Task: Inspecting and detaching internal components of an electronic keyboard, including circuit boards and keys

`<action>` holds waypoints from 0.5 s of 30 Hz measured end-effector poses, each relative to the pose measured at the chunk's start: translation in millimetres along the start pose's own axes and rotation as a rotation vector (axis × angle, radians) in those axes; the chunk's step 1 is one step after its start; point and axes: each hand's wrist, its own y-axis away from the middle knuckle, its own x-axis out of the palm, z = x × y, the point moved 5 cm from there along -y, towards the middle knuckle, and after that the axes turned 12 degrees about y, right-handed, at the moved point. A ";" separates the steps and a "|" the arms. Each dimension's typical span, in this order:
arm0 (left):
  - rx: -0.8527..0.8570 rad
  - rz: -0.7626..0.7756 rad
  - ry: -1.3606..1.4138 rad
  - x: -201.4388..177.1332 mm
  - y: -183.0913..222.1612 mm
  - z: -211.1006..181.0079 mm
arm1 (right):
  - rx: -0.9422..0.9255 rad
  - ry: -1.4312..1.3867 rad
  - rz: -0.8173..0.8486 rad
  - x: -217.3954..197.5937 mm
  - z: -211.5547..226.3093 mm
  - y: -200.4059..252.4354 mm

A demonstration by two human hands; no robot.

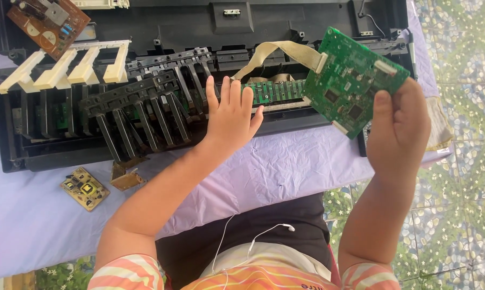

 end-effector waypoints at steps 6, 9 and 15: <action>-0.006 -0.016 0.090 0.1 -0.1 1.5 | -0.071 -0.045 0.086 5.5 30.8 -37.1; -0.008 -0.021 0.061 2.7 0.8 1.9 | -0.022 -0.210 0.109 29.5 21.9 -52.3; -0.031 0.025 -0.007 2.7 0.3 1.2 | 0.468 -0.520 0.056 83.8 -4.7 -52.0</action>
